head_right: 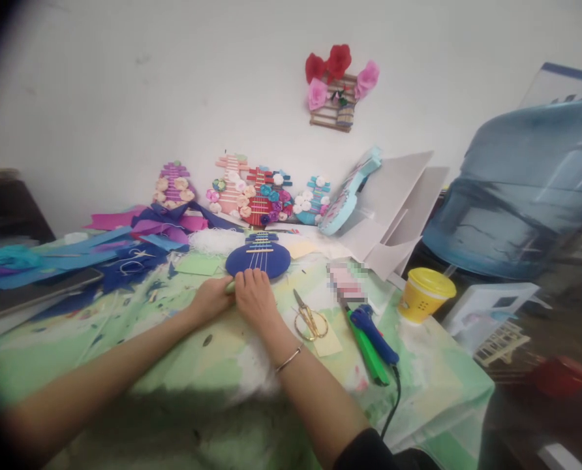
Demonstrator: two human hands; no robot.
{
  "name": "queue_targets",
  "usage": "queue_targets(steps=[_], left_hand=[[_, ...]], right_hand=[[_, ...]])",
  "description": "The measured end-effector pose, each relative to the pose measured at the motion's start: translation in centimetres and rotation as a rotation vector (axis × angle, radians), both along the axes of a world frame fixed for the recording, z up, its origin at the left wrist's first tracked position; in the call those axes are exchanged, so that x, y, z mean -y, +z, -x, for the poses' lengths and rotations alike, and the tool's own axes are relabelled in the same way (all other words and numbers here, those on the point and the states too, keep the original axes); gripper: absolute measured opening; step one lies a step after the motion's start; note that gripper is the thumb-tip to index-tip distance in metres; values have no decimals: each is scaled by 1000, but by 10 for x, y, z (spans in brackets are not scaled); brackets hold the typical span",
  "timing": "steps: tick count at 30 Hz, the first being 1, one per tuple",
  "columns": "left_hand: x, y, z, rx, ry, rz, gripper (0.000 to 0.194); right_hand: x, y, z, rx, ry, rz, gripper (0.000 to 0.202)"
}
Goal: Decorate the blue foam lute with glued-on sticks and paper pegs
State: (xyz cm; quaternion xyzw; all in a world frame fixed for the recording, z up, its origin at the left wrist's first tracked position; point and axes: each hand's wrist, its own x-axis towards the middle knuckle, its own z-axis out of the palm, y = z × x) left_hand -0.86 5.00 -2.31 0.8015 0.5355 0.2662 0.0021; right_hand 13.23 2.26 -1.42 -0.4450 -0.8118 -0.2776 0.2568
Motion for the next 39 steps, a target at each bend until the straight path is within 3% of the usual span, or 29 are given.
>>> queue_targets(steps=[4,7,11,14,18,24,31,36,39], left_hand=[[-6,-3,4,372,-222,196,19],[-6,-3,8,472,-344,272,18],[-1,2,10,270,-268,18,15],[5,6,8,68,-199,-310,33],[15,6,0,-213,-315,-511,43],[18,2,-11,-317,-266,-484,29],[12,0,-9,-321,-168,-399,8],[12,-4,-8,-348,-197,-272,10],[11,3,0,-267,-294,-236,14]], right_hand=[[-2,-1,1,13,57,-30,20],[-1,-3,3,14,32,21,14],[2,-3,4,-34,-48,100,16],[2,-2,3,-61,-115,200,27],[-1,-4,0,-21,-115,386,20],[1,-5,-2,-46,-122,386,17],[7,2,-1,-127,-134,190,14],[6,-3,0,-110,-90,373,12],[5,-3,-5,-146,-45,435,21]])
